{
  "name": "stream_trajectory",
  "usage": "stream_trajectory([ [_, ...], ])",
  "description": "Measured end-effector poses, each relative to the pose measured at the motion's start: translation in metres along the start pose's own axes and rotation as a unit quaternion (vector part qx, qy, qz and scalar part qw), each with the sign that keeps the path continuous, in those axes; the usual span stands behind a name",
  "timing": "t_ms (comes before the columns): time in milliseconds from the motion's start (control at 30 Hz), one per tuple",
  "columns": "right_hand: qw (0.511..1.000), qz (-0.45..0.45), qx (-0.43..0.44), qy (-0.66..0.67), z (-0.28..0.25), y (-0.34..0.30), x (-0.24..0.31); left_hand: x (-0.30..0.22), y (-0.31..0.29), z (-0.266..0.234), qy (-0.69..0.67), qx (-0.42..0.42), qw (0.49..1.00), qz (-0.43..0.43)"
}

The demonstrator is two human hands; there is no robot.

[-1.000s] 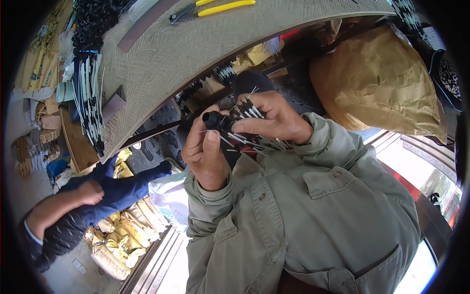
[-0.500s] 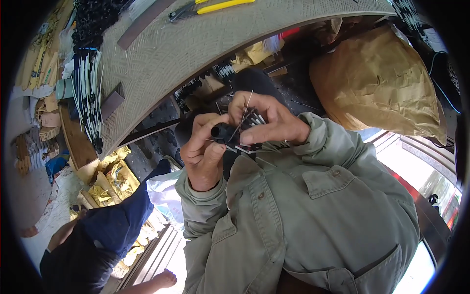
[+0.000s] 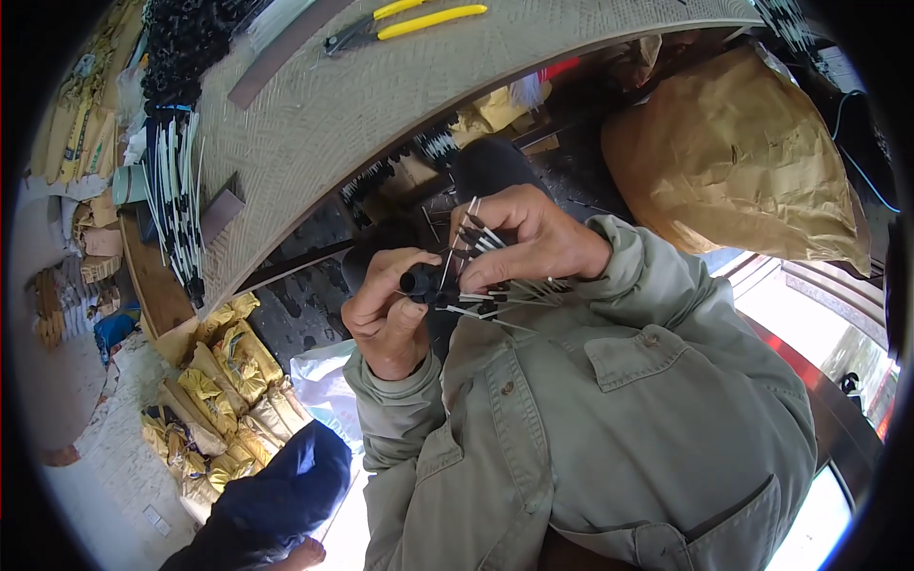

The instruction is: Assembling and preparing bundles of small mechanical rods at a workstation using pliers.

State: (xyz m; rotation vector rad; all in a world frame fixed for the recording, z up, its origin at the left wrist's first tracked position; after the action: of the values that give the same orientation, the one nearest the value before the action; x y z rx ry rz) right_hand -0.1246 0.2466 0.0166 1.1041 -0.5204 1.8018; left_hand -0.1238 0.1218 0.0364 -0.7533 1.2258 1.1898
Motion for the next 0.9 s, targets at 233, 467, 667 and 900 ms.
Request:
stream_trajectory([
  [233, 0.994, 0.030, 0.095, -0.041, 0.008, 0.007, 0.004, -0.010, 0.006, 0.008, 0.029, 0.036, 0.999, 0.004],
  [467, 0.988, 0.015, 0.102, 0.118, 0.017, -0.002, -0.020, -0.006, 0.007, 0.014, 0.052, 0.143, 0.988, -0.018],
  [667, 0.992, -0.020, 0.100, 0.069, 0.017, -0.001, -0.012, -0.009, 0.007, 0.019, 0.058, 0.148, 0.987, -0.024],
  [900, 0.990, 0.030, 0.126, 0.056, 0.019, -0.008, -0.017, -0.023, 0.005, 0.023, 0.202, 0.131, 0.968, 0.068],
])
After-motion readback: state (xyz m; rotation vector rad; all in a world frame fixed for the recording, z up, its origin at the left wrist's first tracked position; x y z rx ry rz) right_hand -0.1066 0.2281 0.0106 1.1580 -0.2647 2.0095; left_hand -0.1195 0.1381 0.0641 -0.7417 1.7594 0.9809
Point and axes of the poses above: each hand's wrist, its own y-axis towards the middle knuckle, its own z-axis out of the palm, x = y × z, the point moved 9 cm from there along y, towards the middle knuckle, and after that the axes turned 4 degrees about -z, right-handed, at the moved point
